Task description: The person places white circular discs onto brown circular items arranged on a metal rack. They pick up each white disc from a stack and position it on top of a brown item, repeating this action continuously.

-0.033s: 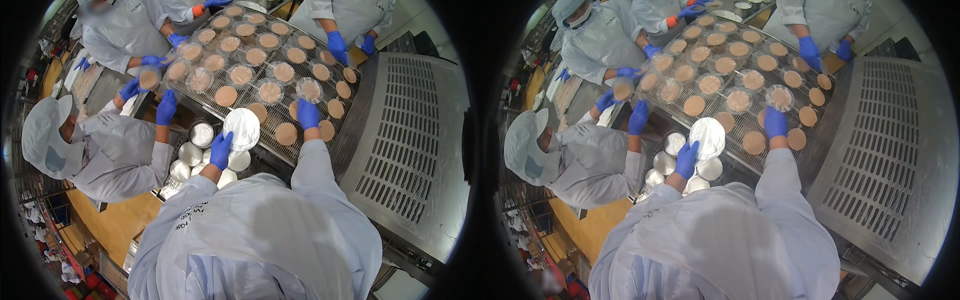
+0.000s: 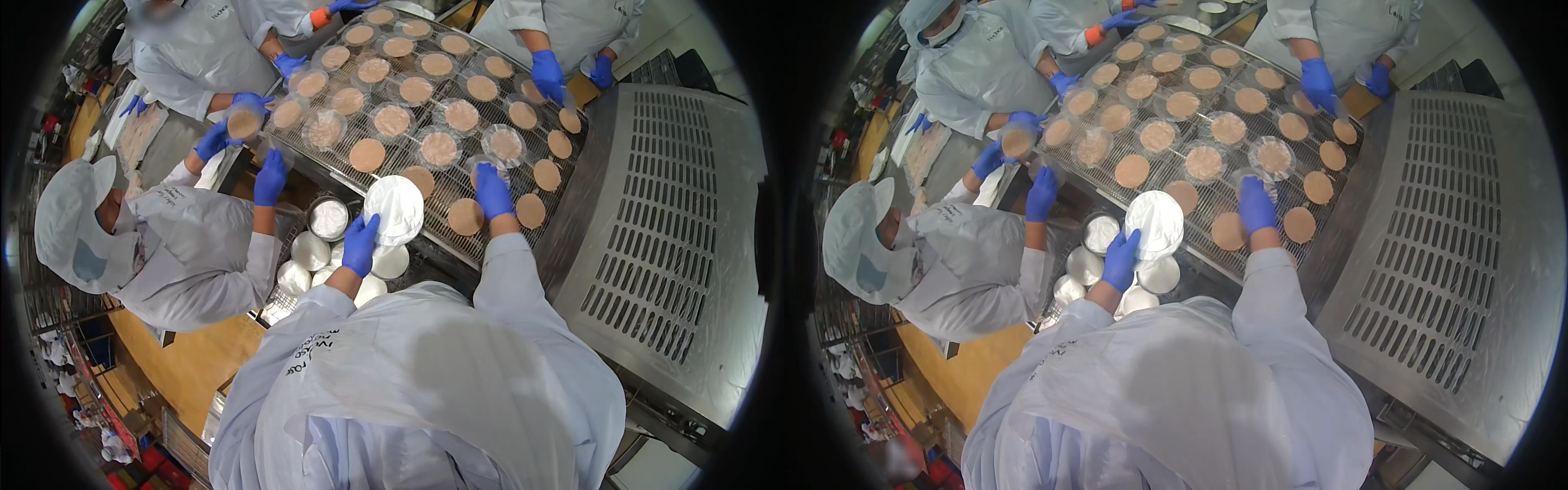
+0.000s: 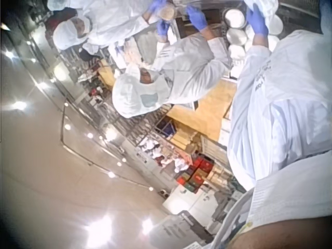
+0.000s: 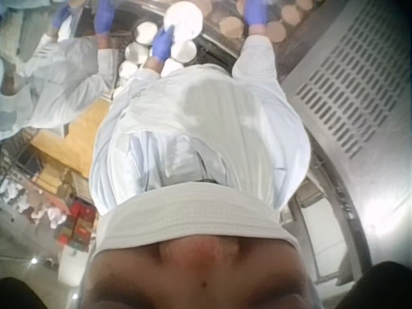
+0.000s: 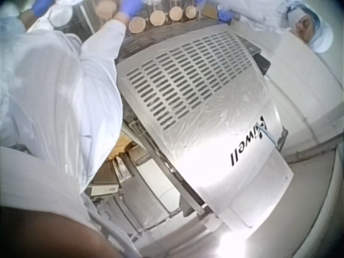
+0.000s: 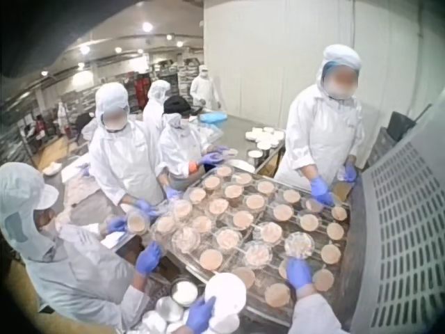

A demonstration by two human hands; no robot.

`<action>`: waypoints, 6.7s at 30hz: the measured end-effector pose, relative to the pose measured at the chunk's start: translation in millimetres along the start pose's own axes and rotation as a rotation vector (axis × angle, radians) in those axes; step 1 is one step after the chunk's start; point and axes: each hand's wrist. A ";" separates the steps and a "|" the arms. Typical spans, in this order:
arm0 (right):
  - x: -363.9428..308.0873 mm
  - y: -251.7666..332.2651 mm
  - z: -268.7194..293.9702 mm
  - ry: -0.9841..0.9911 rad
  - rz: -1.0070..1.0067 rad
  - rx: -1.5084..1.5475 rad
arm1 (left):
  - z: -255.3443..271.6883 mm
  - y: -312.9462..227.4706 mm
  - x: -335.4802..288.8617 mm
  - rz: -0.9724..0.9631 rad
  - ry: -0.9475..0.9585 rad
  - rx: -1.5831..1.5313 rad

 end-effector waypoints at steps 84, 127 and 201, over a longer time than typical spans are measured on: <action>31.6 164.4 65.2 0.297 0.045 1.012 | 11.4 -43.7 -33.3 -0.269 -0.152 0.368; 82.9 145.2 117.1 0.684 -0.177 0.799 | -13.2 -81.8 -18.6 -0.207 -0.179 0.182; 25.8 51.5 -27.0 0.193 0.078 0.127 | -4.5 16.9 -13.6 -0.174 -0.265 0.193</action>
Point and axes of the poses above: each hand's wrist, its own x-axis towards the middle knuckle, its own z-axis out of the back of the hand, y = z × x, and after that the axes turned 12 degrees about -x, right-handed
